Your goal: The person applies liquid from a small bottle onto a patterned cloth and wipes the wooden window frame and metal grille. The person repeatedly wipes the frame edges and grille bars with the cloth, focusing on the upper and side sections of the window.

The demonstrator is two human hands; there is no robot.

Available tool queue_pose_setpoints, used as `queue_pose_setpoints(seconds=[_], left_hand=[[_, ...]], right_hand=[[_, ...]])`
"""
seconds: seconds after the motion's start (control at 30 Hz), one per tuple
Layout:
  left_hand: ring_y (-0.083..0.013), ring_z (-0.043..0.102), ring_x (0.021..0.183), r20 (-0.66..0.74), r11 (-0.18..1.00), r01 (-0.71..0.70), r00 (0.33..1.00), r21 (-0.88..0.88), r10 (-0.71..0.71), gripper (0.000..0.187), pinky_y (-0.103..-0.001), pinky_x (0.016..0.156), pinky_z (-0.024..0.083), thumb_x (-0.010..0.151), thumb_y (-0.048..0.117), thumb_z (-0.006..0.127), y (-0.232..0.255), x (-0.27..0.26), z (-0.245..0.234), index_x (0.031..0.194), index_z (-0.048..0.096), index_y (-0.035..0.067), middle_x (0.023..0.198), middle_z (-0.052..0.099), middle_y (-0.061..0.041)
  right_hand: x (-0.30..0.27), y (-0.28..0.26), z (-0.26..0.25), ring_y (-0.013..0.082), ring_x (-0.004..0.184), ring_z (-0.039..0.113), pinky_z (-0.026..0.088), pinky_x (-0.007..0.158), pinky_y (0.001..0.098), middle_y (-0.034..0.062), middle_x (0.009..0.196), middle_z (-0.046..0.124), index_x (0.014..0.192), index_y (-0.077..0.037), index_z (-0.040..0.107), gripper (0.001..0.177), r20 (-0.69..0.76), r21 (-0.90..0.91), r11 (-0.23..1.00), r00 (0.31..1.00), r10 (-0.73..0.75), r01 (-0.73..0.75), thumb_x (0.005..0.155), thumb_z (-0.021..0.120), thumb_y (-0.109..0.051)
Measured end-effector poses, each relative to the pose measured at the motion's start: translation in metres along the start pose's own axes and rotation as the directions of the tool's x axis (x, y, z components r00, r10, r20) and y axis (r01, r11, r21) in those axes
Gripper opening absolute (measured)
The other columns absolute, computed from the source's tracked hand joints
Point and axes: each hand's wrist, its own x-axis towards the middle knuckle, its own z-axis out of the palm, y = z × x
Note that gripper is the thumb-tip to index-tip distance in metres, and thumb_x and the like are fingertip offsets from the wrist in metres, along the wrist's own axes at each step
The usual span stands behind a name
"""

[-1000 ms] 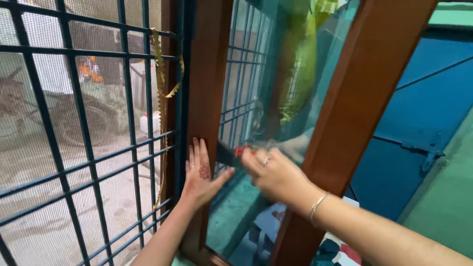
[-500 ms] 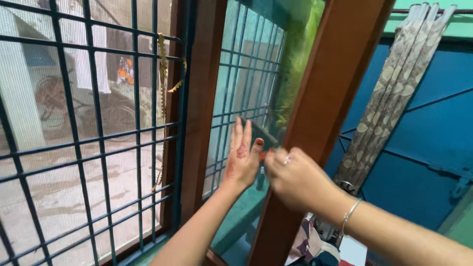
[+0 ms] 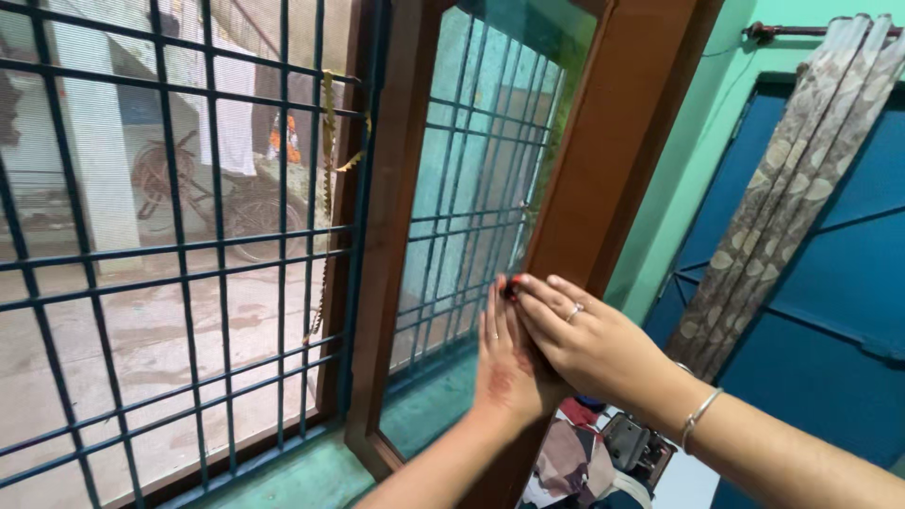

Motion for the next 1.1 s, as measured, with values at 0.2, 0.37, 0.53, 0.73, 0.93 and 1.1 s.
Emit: queue_pose_setpoints(seconds=[0.2, 0.37, 0.53, 0.73, 0.93, 1.1], left_hand=[[-0.0438, 0.032, 0.142, -0.071, 0.937, 0.279, 0.952, -0.213, -0.299, 0.130, -0.052, 0.118, 0.026, 0.062, 0.039, 0.088, 0.030, -0.020, 0.014, 0.157, 0.011, -0.007, 0.157, 0.028, -0.025], [-0.0440, 0.036, 0.139, -0.093, 0.931, 0.247, 0.955, -0.268, -0.280, 0.124, -0.049, 0.119, 0.030, 0.065, 0.029, 0.087, 0.022, -0.030, 0.019, 0.158, 0.013, -0.008, 0.154, 0.031, -0.026], [-0.0425, 0.037, 0.138, -0.136, 0.978, 0.175, 0.972, -0.115, -0.190, 0.116, -0.048, 0.116, 0.031, 0.074, 0.031, 0.089, 0.014, -0.032, -0.001, 0.155, 0.015, -0.007, 0.152, 0.032, -0.027], [-0.0463, 0.034, 0.135, 0.042, 0.884, 0.255, 0.965, -0.393, -0.259, 0.126, -0.049, 0.115, 0.030, 0.064, 0.031, 0.090, 0.005, -0.041, -0.044, 0.155, 0.012, -0.007, 0.151, 0.031, -0.026], [-0.0335, 0.049, 0.136, 0.047, 0.512, 0.309, 0.886, -0.801, -0.462, 0.069, -0.040, 0.113, 0.039, 0.097, 0.031, 0.064, -0.021, -0.034, -0.056, 0.152, 0.034, 0.002, 0.148, 0.047, -0.019], [-0.0224, 0.058, 0.127, 0.196, 0.139, 0.303, 0.841, -0.943, -0.505, 0.043, -0.035, 0.107, 0.043, 0.106, 0.035, 0.041, -0.016, 0.031, -0.094, 0.138, 0.054, 0.008, 0.137, 0.061, -0.010]], right_hand=[[0.014, 0.050, -0.032, 0.0311, 0.136, 0.052, 0.035, 0.116, 0.0482, 0.0154, 0.133, 0.060, 0.123, -0.001, 0.066, 0.047, -0.015, -0.215, 0.969, 0.993, 0.121, -0.122, 0.078, 0.059, -0.012], [0.022, 0.024, -0.015, 0.0325, 0.133, 0.054, 0.038, 0.116, 0.0460, 0.0189, 0.135, 0.060, 0.124, 0.002, 0.066, 0.045, -0.034, -0.122, 0.973, 0.981, 0.192, -0.195, 0.083, 0.058, -0.013], [0.026, -0.021, -0.005, 0.0336, 0.132, 0.056, 0.041, 0.114, 0.0484, 0.0193, 0.131, 0.062, 0.115, 0.006, 0.067, 0.045, 0.069, -0.016, 0.998, 0.996, -0.057, 0.058, 0.077, 0.060, -0.017], [0.072, 0.035, -0.057, 0.0309, 0.135, 0.056, 0.040, 0.116, 0.0472, 0.0143, 0.134, 0.063, 0.119, -0.001, 0.070, 0.043, -0.072, -0.230, 0.955, 0.982, 0.177, -0.189, 0.078, 0.061, -0.010], [0.067, -0.020, -0.042, 0.0363, 0.132, 0.053, 0.038, 0.113, 0.0507, 0.0216, 0.134, 0.060, 0.130, -0.002, 0.060, 0.055, 0.027, 0.036, 0.977, 0.977, 0.211, -0.212, 0.075, 0.062, -0.005], [0.068, -0.030, -0.039, 0.0327, 0.143, 0.049, 0.034, 0.121, 0.0451, 0.0165, 0.144, 0.059, 0.146, -0.004, 0.052, 0.061, -0.047, 0.516, 0.767, 0.881, 0.471, -0.382, 0.085, 0.054, 0.004]])
